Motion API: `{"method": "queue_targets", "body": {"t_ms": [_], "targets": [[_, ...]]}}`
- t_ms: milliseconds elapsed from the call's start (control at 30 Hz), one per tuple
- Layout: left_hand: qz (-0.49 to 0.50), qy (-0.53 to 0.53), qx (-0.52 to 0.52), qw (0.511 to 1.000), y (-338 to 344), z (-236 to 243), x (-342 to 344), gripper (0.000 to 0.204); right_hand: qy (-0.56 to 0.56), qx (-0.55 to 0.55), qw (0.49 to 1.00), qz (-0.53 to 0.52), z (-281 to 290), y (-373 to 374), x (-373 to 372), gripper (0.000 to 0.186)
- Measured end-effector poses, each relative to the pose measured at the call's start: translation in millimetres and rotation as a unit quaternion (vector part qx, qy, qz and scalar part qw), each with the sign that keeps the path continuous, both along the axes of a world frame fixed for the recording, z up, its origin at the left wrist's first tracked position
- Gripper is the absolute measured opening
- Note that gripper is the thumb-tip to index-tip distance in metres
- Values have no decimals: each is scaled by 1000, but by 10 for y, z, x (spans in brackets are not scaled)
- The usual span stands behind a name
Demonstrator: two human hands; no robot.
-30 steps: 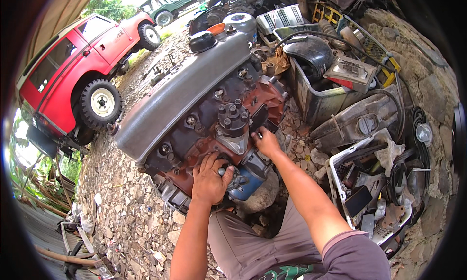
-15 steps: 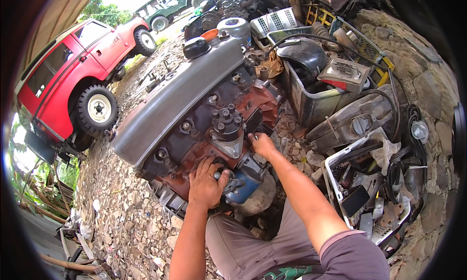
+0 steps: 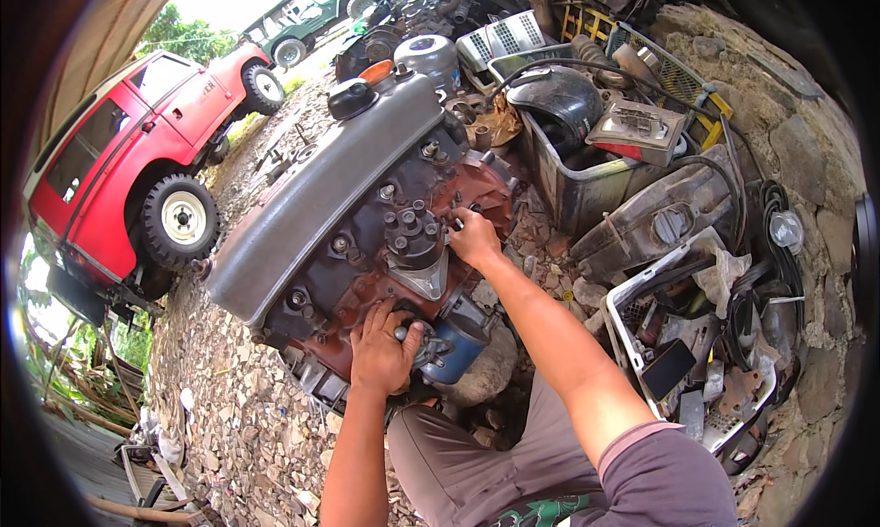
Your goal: The person uses a wrench to loosen and remove bolts from a metal cover on a vehicle engine. They remove the cover, inspect it, and then reattach it, tightening the bolts back into place.
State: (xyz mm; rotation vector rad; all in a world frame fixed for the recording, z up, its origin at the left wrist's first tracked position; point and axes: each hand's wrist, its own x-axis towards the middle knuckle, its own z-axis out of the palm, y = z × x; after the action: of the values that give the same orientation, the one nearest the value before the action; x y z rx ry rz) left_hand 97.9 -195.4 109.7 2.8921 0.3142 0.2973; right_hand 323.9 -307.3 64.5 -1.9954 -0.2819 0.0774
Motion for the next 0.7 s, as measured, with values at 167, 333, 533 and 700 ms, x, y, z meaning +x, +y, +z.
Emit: {"method": "queue_targets", "body": {"t_ms": [167, 333, 533, 700], "targets": [[-4, -10, 0, 1000, 14, 2, -8, 35, -13, 44, 999, -21, -41, 54, 13, 34], [-4, -13, 5, 1000, 16, -20, -13, 37, -41, 185, 980, -65, -242, -161, 163, 31], [6, 12, -4, 1000, 5, 12, -15, 41, -16, 81, 988, -131, -658, -565, 323, 31], [0, 13, -11, 1000, 5, 32, -6, 41, -40, 23, 992, -114, -909, -400, 351, 31]]}}
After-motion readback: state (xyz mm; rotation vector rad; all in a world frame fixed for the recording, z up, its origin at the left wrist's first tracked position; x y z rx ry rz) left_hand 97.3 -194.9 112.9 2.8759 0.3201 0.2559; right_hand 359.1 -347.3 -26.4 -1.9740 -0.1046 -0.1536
